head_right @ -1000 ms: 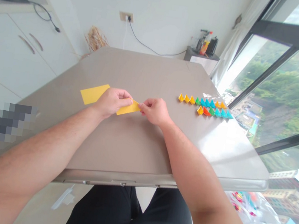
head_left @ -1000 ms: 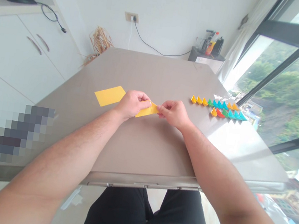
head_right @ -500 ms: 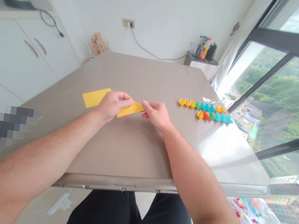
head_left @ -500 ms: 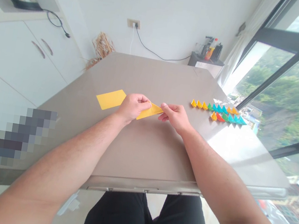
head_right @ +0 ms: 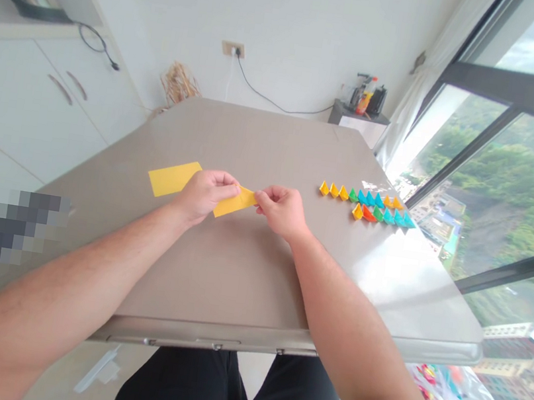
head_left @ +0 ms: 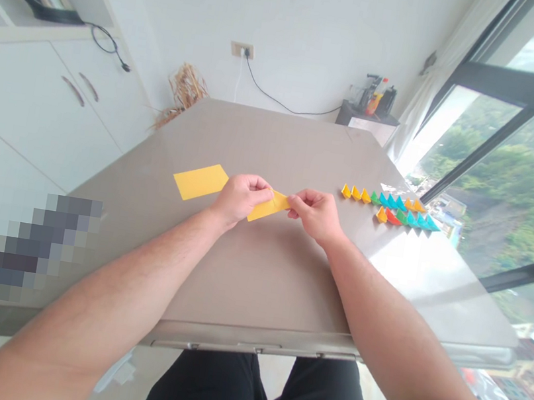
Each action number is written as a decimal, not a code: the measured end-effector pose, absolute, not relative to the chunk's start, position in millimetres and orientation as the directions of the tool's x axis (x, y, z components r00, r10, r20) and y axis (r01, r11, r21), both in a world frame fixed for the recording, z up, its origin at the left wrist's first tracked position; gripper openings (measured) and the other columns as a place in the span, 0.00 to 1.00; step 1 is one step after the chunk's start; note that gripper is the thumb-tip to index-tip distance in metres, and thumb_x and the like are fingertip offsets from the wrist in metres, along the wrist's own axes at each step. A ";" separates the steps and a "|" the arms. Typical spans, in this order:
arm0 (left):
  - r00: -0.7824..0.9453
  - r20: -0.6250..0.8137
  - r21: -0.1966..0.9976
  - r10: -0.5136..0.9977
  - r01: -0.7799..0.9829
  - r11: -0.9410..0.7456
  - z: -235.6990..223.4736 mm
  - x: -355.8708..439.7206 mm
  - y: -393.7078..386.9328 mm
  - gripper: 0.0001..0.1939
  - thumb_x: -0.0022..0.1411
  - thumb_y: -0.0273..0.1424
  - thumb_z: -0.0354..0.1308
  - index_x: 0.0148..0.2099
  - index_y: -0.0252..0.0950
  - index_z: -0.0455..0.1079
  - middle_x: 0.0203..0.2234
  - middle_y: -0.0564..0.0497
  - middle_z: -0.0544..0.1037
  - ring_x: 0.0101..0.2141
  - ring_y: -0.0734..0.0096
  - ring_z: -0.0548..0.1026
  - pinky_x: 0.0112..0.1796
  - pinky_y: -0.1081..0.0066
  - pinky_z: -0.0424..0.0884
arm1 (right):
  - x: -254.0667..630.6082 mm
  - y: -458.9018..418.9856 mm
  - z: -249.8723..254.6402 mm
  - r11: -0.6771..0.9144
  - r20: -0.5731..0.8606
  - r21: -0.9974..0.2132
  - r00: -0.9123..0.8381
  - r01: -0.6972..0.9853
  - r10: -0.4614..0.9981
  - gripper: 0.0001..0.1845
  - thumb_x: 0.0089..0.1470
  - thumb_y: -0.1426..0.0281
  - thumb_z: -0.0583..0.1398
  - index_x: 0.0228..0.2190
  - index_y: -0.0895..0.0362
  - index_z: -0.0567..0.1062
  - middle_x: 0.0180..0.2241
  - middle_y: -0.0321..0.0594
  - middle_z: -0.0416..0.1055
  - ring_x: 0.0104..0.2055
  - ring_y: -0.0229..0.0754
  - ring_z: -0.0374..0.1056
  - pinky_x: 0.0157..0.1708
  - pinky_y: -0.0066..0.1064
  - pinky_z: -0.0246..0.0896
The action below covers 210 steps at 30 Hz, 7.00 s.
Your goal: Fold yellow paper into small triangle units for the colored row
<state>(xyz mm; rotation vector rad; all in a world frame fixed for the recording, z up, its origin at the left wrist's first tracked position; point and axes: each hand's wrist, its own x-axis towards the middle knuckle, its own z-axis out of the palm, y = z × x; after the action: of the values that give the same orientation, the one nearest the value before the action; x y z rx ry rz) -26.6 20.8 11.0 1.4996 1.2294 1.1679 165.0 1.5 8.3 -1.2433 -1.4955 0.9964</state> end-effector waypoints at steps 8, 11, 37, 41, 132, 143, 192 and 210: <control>0.215 0.160 0.966 0.963 0.167 -0.197 5.6 -23.0 18.8 0.10 0.53 0.38 0.66 0.32 0.36 0.75 0.26 0.53 0.77 0.29 0.71 0.72 0.32 0.70 0.66 | 164.2 1.2 5.9 0.212 0.190 -0.923 -0.097 0.321 0.977 0.09 0.50 0.64 0.63 0.25 0.57 0.77 0.23 0.35 0.74 0.25 0.36 0.64 0.26 0.29 0.57; 0.251 0.175 0.961 0.952 0.168 -0.220 6.9 -22.6 17.1 0.10 0.54 0.38 0.65 0.34 0.37 0.76 0.28 0.52 0.79 0.30 0.70 0.73 0.34 0.69 0.68 | 164.3 2.3 6.1 0.223 0.209 -0.914 -0.079 0.339 0.975 0.09 0.49 0.65 0.62 0.24 0.57 0.76 0.21 0.34 0.73 0.24 0.35 0.61 0.25 0.28 0.55; 0.075 0.236 0.890 0.969 0.385 -0.246 12.0 -21.7 14.2 0.09 0.51 0.36 0.67 0.25 0.36 0.76 0.21 0.53 0.77 0.25 0.71 0.71 0.27 0.71 0.63 | 162.8 0.4 13.5 0.213 0.184 -0.850 -0.109 0.482 0.977 0.12 0.54 0.63 0.62 0.26 0.57 0.80 0.22 0.37 0.77 0.24 0.37 0.64 0.26 0.30 0.57; 0.061 0.251 0.898 0.966 0.359 -0.256 9.8 -23.7 17.3 0.09 0.53 0.38 0.67 0.29 0.36 0.79 0.26 0.51 0.81 0.29 0.69 0.74 0.31 0.70 0.67 | 166.6 1.3 13.8 0.197 0.165 -0.882 -0.109 0.429 0.980 0.14 0.54 0.59 0.63 0.28 0.57 0.81 0.24 0.39 0.78 0.26 0.38 0.66 0.27 0.30 0.58; 0.292 -0.117 0.987 0.949 -0.070 0.143 9.5 -14.5 9.1 0.12 0.50 0.34 0.71 0.37 0.33 0.80 0.29 0.47 0.80 0.26 0.72 0.76 0.27 0.73 0.67 | 161.6 1.9 11.2 0.199 0.202 -0.979 -0.068 -0.039 0.977 0.18 0.46 0.68 0.67 0.41 0.55 0.75 0.26 0.30 0.74 0.27 0.36 0.71 0.32 0.33 0.72; 0.146 0.053 0.999 0.988 -0.003 -0.053 5.7 -9.7 7.7 0.12 0.50 0.38 0.70 0.29 0.33 0.77 0.23 0.51 0.75 0.24 0.74 0.70 0.26 0.71 0.66 | 157.6 -2.3 17.6 0.142 0.143 -0.989 -0.032 -0.032 0.989 0.29 0.44 0.71 0.66 0.50 0.54 0.69 0.32 0.33 0.76 0.29 0.36 0.71 0.34 0.34 0.73; 0.081 0.121 0.990 0.989 0.067 -0.127 4.0 -5.3 5.1 0.09 0.47 0.29 0.64 0.20 0.36 0.68 0.18 0.55 0.69 0.24 0.74 0.66 0.26 0.73 0.63 | 159.3 -0.2 14.1 0.091 0.096 -0.983 -0.024 -0.157 0.995 0.31 0.42 0.69 0.70 0.49 0.56 0.74 0.22 0.27 0.72 0.25 0.37 0.68 0.36 0.36 0.70; 0.074 0.124 0.977 0.990 0.164 -0.135 8.5 -10.4 6.2 0.10 0.47 0.29 0.64 0.20 0.36 0.67 0.18 0.55 0.68 0.23 0.75 0.65 0.25 0.73 0.61 | 168.5 4.3 16.6 0.104 0.111 -0.985 -0.043 -0.140 0.993 0.25 0.41 0.68 0.70 0.45 0.57 0.78 0.24 0.31 0.72 0.26 0.36 0.68 0.35 0.35 0.69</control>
<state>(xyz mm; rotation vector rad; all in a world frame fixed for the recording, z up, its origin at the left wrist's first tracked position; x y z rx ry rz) -10.4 6.2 8.5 1.4606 1.2196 1.1715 168.5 4.3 16.6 -1.0044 -1.1922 1.2284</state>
